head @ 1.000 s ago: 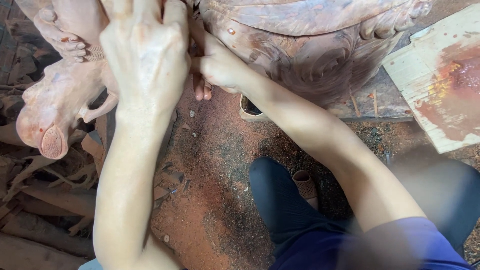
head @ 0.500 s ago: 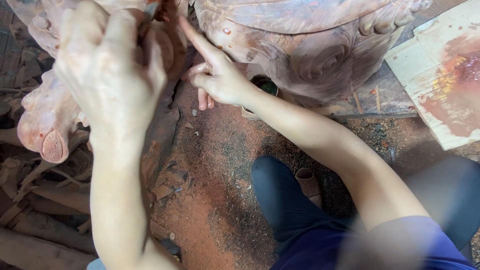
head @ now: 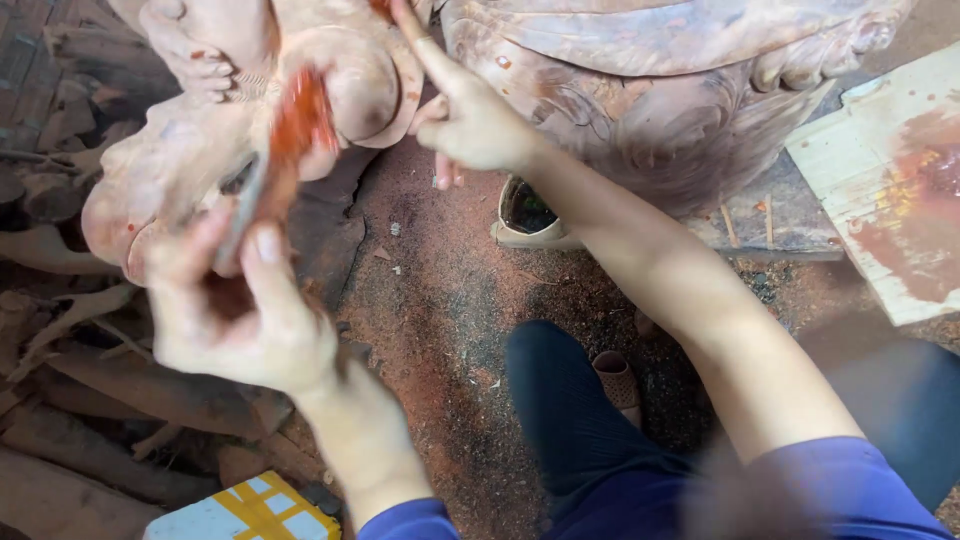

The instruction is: Applying and smoothing wood filler into the cracks and crevices of a large, intricate wooden sculpture.

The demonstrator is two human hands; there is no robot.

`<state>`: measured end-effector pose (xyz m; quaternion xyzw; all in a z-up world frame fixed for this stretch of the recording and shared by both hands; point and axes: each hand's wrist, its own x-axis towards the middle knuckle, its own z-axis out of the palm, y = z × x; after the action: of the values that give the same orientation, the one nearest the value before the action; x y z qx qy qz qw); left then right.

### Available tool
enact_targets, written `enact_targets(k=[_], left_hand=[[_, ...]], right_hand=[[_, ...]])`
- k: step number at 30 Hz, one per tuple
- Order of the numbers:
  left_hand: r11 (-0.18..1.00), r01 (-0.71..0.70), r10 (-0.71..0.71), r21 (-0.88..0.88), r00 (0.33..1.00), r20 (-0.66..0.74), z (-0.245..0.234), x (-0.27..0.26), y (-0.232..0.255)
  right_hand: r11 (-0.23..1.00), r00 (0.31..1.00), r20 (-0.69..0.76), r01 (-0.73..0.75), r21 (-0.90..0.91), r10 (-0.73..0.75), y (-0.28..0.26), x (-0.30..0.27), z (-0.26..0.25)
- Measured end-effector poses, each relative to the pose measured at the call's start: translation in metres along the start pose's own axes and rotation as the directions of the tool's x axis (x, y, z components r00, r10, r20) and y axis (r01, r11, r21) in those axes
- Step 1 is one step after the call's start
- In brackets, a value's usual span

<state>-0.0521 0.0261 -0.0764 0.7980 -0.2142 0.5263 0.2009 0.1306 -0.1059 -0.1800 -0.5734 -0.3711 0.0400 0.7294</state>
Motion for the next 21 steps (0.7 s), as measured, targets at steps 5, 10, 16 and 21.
enact_targets(k=[5, 10, 16, 21], left_hand=[[0.514, 0.351, -0.651, -0.783, 0.754, -0.090, 0.035, -0.129, -0.019], [0.114, 0.440, -0.775, -0.891, 0.601, 0.197, 0.086, -0.267, -0.057], [-0.245, 0.512, -0.887, -0.823, 0.225, 0.404, 0.127, -0.343, -0.071], [-0.388, 0.427, -0.830, -0.817, 0.223, 0.511, 0.166, -0.389, -0.080]], right_hand=[[0.906, 0.999, 0.021, -0.051, 0.419, 0.046, -0.007, -0.011, -0.003], [0.538, 0.993, 0.109, -0.064, 0.840, -0.051, 0.008, 0.001, -0.005], [0.698, 0.997, 0.003, -0.055, 0.714, 0.076, -0.013, 0.004, 0.002], [0.968, 0.972, -0.162, -0.135, 0.210, 0.171, -0.025, -0.009, 0.001]])
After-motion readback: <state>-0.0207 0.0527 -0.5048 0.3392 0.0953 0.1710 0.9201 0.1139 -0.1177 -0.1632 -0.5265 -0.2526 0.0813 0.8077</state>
